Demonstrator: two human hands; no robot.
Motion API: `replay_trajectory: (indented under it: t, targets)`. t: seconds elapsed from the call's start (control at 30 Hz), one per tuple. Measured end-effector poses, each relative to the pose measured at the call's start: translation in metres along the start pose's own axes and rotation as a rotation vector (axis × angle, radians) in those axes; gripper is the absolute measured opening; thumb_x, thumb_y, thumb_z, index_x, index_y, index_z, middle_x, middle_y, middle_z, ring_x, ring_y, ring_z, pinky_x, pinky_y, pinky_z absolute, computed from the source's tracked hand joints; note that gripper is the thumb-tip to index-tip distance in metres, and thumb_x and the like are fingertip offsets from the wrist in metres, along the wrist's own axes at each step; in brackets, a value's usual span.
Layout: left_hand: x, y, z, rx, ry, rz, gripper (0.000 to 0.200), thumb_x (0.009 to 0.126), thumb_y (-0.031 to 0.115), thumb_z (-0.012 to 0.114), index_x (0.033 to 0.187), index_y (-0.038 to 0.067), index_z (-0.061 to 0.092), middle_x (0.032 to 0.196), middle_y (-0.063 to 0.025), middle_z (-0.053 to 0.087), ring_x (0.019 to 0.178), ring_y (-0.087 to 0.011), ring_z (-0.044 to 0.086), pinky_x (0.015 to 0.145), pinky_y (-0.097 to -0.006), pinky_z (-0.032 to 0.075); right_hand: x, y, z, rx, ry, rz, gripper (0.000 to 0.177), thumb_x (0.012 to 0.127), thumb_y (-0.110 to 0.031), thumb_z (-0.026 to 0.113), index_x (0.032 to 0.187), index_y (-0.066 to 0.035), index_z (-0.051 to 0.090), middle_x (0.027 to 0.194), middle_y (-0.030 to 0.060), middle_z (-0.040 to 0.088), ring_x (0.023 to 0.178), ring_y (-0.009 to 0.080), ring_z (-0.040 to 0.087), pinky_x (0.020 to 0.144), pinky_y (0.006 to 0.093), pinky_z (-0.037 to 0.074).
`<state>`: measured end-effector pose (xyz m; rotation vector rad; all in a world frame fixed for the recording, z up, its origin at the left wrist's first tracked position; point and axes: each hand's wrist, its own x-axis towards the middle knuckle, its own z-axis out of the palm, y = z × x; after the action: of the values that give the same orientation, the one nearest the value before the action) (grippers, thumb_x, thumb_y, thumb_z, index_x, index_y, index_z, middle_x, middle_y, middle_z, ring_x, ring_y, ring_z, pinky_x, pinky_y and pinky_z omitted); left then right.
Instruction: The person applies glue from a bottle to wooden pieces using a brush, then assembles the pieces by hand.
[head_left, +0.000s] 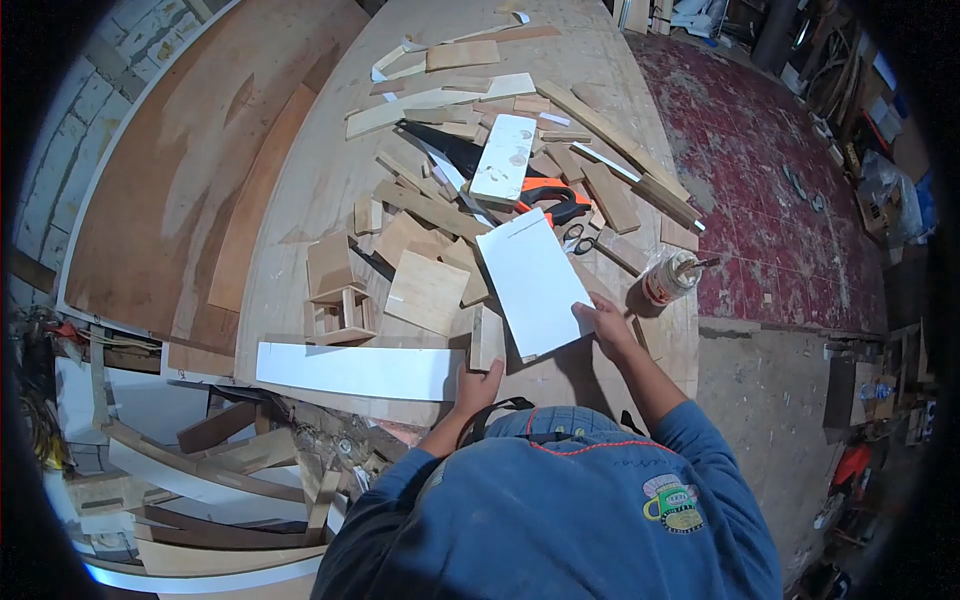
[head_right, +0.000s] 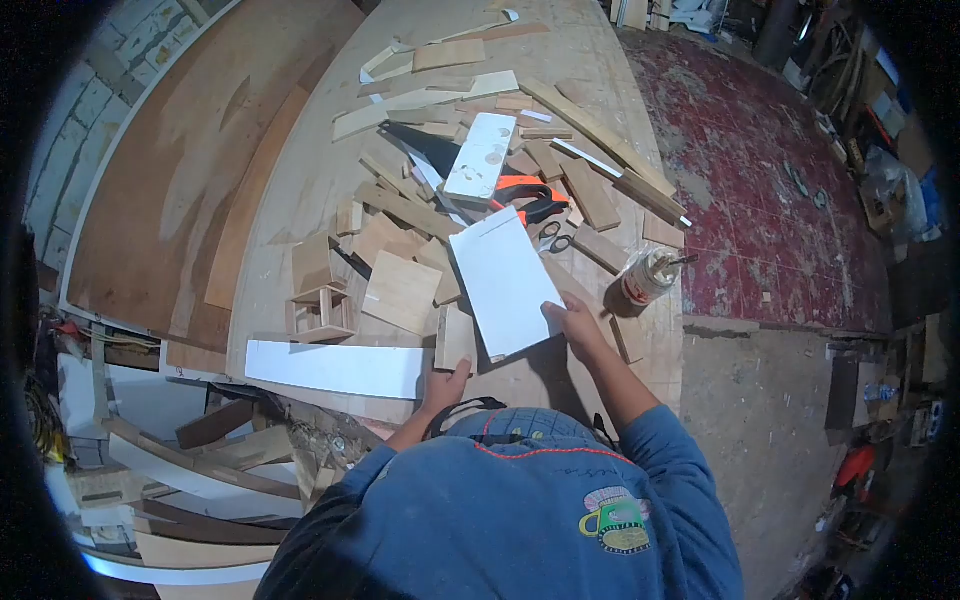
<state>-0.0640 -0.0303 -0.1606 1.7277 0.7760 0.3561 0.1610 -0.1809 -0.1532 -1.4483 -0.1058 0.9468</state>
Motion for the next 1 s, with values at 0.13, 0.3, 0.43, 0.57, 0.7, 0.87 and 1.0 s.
replay_trajectory:
  t: [0.13,0.3,0.43,0.57,0.7,0.87,1.0]
  targets:
    - [-0.001,0.012,0.003,0.078,-0.016,-0.019,0.026,0.088,0.022,0.06,0.099,-0.001,0.063,0.081,-0.0171,0.067,0.077,-0.0316,0.066,0.069,-0.0387,0.051,-0.023,0.006,0.016,0.173,-0.107,-0.023,0.032,0.089,-0.008,0.057,0.12,0.0,0.056,0.1,0.0037,0.064,0.085,0.0119,0.059,0.078,0.0259,0.046]
    - [0.0,0.015,0.003,0.1,-0.077,0.14,0.034,0.09,0.031,0.061,0.104,0.0,0.061,0.089,-0.0177,0.066,0.084,-0.0313,0.065,0.073,-0.0382,0.05,-0.033,0.004,0.024,0.199,-0.115,-0.004,0.036,0.087,-0.004,0.055,0.123,-0.001,0.052,0.104,0.0043,0.062,0.089,0.012,0.058,0.08,0.0263,0.046]
    - [-0.001,0.016,0.002,0.125,-0.112,0.152,0.036,0.09,0.031,0.061,0.108,0.0,0.059,0.092,-0.0181,0.066,0.086,-0.0307,0.065,0.074,-0.0379,0.05,-0.037,-0.004,0.024,0.191,-0.124,0.019,0.039,0.086,-0.004,0.056,0.125,-0.001,0.05,0.105,0.0045,0.062,0.09,0.0122,0.058,0.081,0.027,0.046]
    - [0.002,0.012,0.0,0.052,-0.148,0.069,0.04,0.089,0.032,0.062,0.113,0.001,0.056,0.093,-0.0174,0.066,0.087,-0.0312,0.064,0.074,-0.0385,0.05,-0.045,-0.012,0.027,0.176,-0.147,0.013,0.041,0.086,-0.003,0.055,0.126,-0.001,0.049,0.108,0.0056,0.061,0.094,0.0134,0.058,0.083,0.0284,0.046]
    - [0.002,0.01,-0.001,0.068,-0.195,0.04,0.041,0.089,0.033,0.062,0.114,0.001,0.056,0.099,-0.0177,0.064,0.093,-0.031,0.063,0.079,-0.0385,0.05,-0.044,-0.006,0.026,0.14,-0.136,0.002,0.043,0.086,-0.001,0.054,0.128,0.0,0.047,0.11,0.0075,0.061,0.097,0.0154,0.058,0.086,0.0298,0.046]
    - [0.01,0.001,-0.012,0.164,-0.32,0.287,0.039,0.081,0.025,0.066,0.112,0.003,0.058,0.107,-0.0182,0.062,0.102,-0.0315,0.06,0.087,-0.0383,0.046,-0.037,0.001,0.024,0.172,-0.071,0.059,0.043,0.086,-0.001,0.053,0.129,0.0,0.046,0.112,0.0091,0.061,0.097,0.0162,0.059,0.086,0.0297,0.046]
    - [0.009,0.014,-0.018,0.209,-0.351,0.148,0.045,0.073,0.02,0.068,0.114,0.004,0.058,0.112,-0.0183,0.06,0.106,-0.0317,0.058,0.09,-0.0379,0.045,-0.04,-0.002,0.027,0.183,-0.063,0.063,0.041,0.087,-0.002,0.053,0.128,0.001,0.047,0.111,0.0095,0.062,0.096,0.0162,0.059,0.085,0.0291,0.046]
